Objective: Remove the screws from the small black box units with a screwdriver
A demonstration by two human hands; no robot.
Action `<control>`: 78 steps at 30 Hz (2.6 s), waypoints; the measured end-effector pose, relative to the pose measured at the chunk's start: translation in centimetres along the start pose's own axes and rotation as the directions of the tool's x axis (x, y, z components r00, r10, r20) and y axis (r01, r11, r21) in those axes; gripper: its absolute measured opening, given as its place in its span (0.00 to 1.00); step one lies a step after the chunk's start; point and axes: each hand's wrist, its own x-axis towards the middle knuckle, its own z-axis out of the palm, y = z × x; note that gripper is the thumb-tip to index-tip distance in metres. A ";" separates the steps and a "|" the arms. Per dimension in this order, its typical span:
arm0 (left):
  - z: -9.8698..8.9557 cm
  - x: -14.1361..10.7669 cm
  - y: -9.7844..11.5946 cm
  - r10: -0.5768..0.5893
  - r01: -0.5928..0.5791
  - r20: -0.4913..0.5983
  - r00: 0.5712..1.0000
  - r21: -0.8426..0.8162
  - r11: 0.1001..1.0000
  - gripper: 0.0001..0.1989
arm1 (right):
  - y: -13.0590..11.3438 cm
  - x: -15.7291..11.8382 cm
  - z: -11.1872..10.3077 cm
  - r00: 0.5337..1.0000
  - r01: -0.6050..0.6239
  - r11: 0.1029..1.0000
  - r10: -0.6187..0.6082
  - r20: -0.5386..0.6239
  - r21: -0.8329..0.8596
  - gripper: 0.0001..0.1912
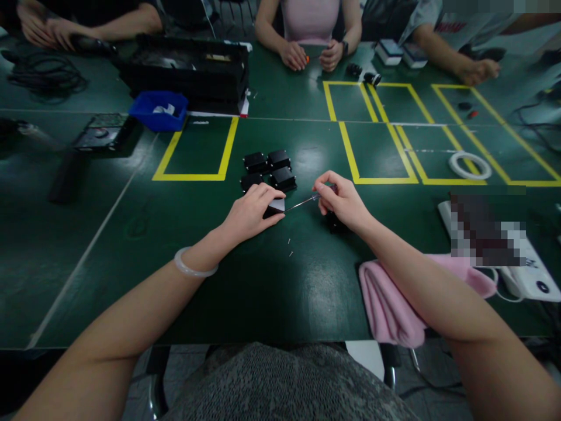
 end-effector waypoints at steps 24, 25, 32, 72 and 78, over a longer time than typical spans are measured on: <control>-0.1 0.0 0.1 -0.006 0.006 0.001 1.000 -0.009 1.000 0.18 | 0.1 0.0 0.1 1.000 0.007 0.999 -0.006 -0.009 0.046 0.19; -0.1 0.0 0.2 -0.007 0.007 0.004 1.000 -0.007 1.000 0.18 | 0.1 0.0 0.0 1.000 0.005 0.999 -0.005 -0.009 0.038 0.19; -0.1 0.1 0.2 -0.005 0.005 0.001 1.000 0.003 1.000 0.18 | 0.2 0.1 0.1 1.000 0.016 0.999 -0.016 -0.012 0.031 0.16; 0.0 0.1 0.1 0.002 -0.002 -0.009 1.000 0.011 1.000 0.19 | 0.1 0.1 0.0 1.000 0.019 0.999 -0.019 0.000 0.035 0.12; -0.1 0.0 0.1 0.008 -0.008 -0.009 1.000 0.015 1.000 0.19 | 0.3 0.2 0.1 1.000 0.000 1.000 0.000 -0.013 0.008 0.15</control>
